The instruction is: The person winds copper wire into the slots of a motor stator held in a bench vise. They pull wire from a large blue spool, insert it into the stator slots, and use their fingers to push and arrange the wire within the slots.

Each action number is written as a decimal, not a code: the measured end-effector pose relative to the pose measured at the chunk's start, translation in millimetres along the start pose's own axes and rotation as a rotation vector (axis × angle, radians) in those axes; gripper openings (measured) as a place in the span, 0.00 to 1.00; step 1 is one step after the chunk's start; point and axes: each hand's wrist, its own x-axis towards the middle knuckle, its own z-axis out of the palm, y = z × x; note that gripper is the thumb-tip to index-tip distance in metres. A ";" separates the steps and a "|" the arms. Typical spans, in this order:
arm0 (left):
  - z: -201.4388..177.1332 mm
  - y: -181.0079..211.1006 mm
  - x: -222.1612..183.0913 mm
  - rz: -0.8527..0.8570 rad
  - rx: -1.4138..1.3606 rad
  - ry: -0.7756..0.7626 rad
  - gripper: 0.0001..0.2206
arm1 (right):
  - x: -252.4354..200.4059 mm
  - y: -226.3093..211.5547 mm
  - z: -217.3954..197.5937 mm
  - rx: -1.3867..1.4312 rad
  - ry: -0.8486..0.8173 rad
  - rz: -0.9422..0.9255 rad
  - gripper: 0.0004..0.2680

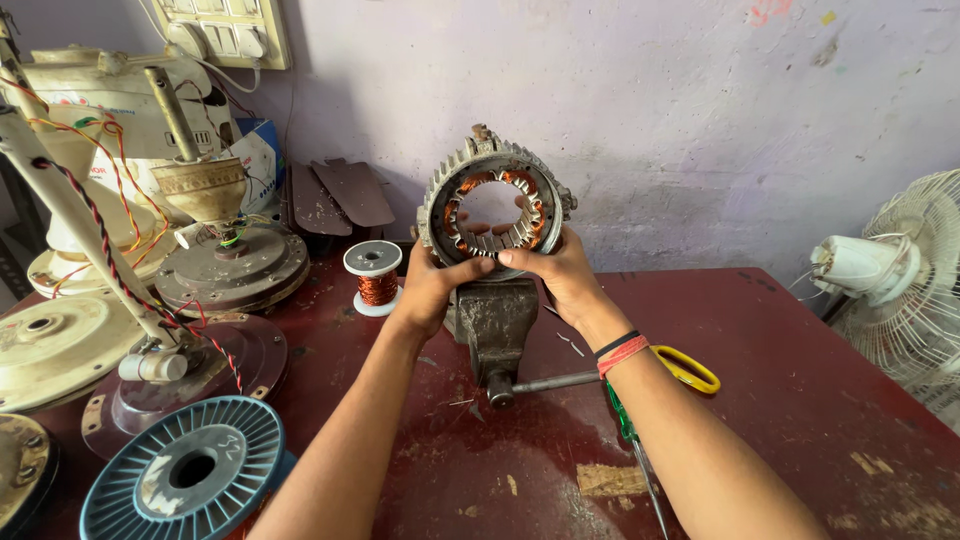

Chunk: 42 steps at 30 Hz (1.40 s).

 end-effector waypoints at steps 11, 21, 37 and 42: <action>1.1 8.2 0.0 0.039 0.022 -0.041 0.31 | 5.9 16.2 -12.9 -0.055 -0.044 -0.095 0.30; -1.2 -3.4 0.5 0.056 0.348 0.101 0.24 | 8.6 25.0 -12.4 -0.146 -0.063 -0.216 0.17; 32.0 95.7 -72.6 -0.133 0.818 0.371 0.42 | -3.8 14.0 -1.6 -0.185 0.059 -0.108 0.24; 9.2 157.6 -167.2 0.043 1.456 0.175 0.35 | -3.7 -5.1 -21.3 -0.240 0.014 -0.078 0.34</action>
